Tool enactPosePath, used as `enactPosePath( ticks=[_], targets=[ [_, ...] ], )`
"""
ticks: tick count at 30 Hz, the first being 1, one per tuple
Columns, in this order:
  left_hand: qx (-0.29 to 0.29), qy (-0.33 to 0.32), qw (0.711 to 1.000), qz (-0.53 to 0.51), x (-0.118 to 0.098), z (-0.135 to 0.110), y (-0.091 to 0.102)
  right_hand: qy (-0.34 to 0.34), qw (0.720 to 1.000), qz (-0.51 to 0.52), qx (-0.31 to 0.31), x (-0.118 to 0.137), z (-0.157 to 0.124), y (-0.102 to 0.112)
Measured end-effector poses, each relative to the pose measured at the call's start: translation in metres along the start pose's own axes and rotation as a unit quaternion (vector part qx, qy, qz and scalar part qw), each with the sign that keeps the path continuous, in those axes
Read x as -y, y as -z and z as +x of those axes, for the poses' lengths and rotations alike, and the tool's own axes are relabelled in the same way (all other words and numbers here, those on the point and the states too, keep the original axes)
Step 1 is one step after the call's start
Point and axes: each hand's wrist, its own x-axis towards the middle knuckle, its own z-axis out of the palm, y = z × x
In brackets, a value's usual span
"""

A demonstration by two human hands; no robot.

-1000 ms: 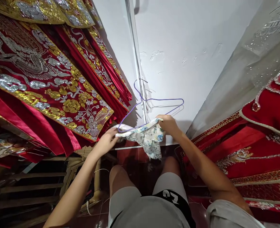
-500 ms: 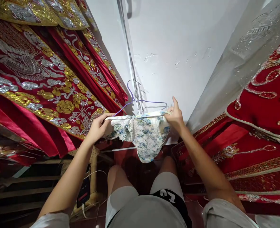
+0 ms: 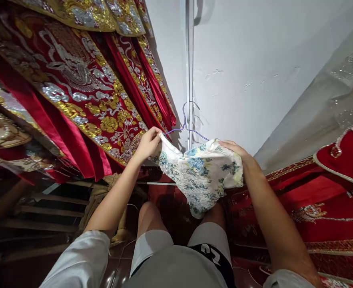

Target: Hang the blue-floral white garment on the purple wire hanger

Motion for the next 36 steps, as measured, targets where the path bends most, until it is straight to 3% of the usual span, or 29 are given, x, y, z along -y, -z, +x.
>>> enactPosePath(
  ticks=[3, 5, 8, 10, 12, 15, 17, 18, 20, 22, 24, 26, 28, 31, 34, 36],
  targets=[
    [-0.019, -0.043, 0.999, 0.001, -0.011, -0.006, -0.008, -0.030, 0.993, 0.089, 0.065, 0.010, 0.004, -0.019],
    [-0.032, -0.065, 0.997, 0.014, -0.015, -0.012, -0.006, -0.035, 0.989, 0.130, 0.067, 0.013, -0.005, -0.015],
    [-0.037, -0.072, 0.996, 0.043, -0.015, -0.016, 0.000, -0.054, 0.992, 0.093, 0.069, 0.011, -0.027, 0.000],
    [-0.035, -0.074, 0.994, 0.066, -0.015, -0.013, 0.003, -0.047, 0.996, 0.053, 0.048, 0.008, -0.036, 0.005],
    [-0.036, -0.073, 0.992, 0.094, -0.019, -0.006, 0.005, -0.011, 0.998, 0.053, -0.013, 0.010, -0.034, 0.004],
    [-0.037, -0.058, 0.988, 0.142, -0.025, 0.007, 0.003, 0.053, 0.987, 0.102, -0.113, 0.023, -0.021, -0.009],
    [-0.034, -0.059, 0.985, 0.156, -0.025, 0.012, 0.001, 0.070, 0.984, 0.116, -0.117, 0.036, -0.020, -0.022],
    [-0.033, -0.066, 0.986, 0.150, -0.022, 0.011, 0.000, 0.071, 0.988, 0.110, -0.082, 0.043, -0.024, -0.029],
    [-0.033, -0.078, 0.990, 0.113, -0.013, 0.003, -0.004, 0.081, 0.992, 0.090, 0.045, 0.052, -0.043, -0.045],
    [-0.029, -0.066, 0.996, 0.043, -0.001, -0.012, -0.009, 0.129, 0.967, 0.098, 0.199, 0.052, -0.066, -0.059],
    [-0.025, -0.047, 0.998, -0.040, 0.007, -0.030, -0.015, 0.185, 0.935, 0.120, 0.279, 0.045, -0.083, -0.073],
    [-0.021, -0.055, 0.993, -0.104, 0.005, -0.047, -0.024, 0.219, 0.942, 0.084, 0.242, 0.033, -0.089, -0.088],
    [0.010, -0.094, 0.985, -0.141, -0.007, -0.061, -0.036, 0.235, 0.962, -0.016, 0.136, 0.016, -0.083, -0.104],
    [0.125, -0.143, 0.962, -0.197, -0.034, -0.074, -0.053, 0.259, 0.957, -0.128, 0.032, -0.020, -0.068, -0.128],
    [0.237, -0.138, 0.927, -0.254, -0.054, -0.080, -0.061, 0.232, 0.966, -0.112, 0.030, -0.055, -0.061, -0.137],
    [0.262, -0.122, 0.917, -0.276, -0.060, -0.080, -0.059, 0.177, 0.982, -0.064, -0.010, -0.070, -0.061, -0.130]
  ],
)
